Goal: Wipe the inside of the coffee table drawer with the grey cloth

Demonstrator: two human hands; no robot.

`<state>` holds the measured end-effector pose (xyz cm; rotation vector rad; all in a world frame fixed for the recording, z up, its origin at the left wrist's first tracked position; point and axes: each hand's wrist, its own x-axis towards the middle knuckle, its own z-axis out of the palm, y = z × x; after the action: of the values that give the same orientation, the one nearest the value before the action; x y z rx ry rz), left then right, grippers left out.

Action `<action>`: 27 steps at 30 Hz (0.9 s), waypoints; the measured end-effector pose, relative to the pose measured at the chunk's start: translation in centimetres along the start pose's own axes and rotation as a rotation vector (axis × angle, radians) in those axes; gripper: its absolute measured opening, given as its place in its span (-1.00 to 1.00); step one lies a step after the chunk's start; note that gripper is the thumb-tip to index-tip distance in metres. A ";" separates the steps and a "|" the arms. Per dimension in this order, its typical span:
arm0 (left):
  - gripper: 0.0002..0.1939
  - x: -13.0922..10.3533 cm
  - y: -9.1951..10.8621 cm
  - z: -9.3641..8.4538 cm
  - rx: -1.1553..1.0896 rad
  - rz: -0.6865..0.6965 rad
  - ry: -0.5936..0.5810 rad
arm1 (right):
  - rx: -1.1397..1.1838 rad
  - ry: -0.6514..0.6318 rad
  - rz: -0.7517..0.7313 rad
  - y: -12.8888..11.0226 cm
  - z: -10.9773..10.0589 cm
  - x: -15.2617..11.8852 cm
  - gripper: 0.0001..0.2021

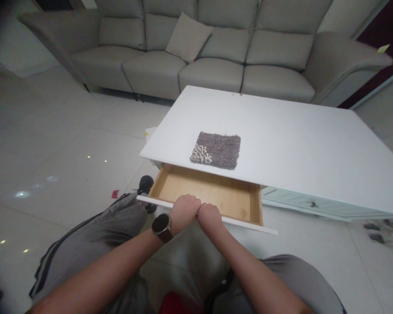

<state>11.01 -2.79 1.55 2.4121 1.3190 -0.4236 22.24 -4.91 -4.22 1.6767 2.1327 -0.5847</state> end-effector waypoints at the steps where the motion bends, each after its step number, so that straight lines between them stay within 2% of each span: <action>1: -0.74 -0.1 0.0 0.0 -0.002 -0.001 -0.004 | 0.006 -0.003 -0.002 -0.1 0.1 -0.1 -0.72; 7: -0.78 -0.4 0.1 0.2 -0.005 0.014 -0.013 | 0.016 -0.014 -0.013 -0.5 0.4 -0.9 -0.71; 11: -0.74 -0.6 0.3 0.5 -0.004 0.019 -0.034 | 0.029 -0.013 -0.038 -0.8 1.3 -1.7 -0.72; 16: -0.77 -1.0 0.2 1.7 0.003 0.073 -0.048 | 0.035 -0.014 -0.070 -1.4 2.7 -2.7 -0.73; 22: -0.79 -2.1 -0.4 3.1 -0.001 0.159 -0.074 | 0.038 -0.068 -0.125 -2.2 3.4 -4.3 -0.72; 27: -0.81 -3.1 -0.1 3.9 -0.017 0.179 -0.115 | 0.014 -0.095 -0.165 -2.9 4.4 -5.2 -0.69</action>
<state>8.95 -6.75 -0.66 2.4259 1.0441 -0.4910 20.72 -12.15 -5.00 1.4588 2.2161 -0.7131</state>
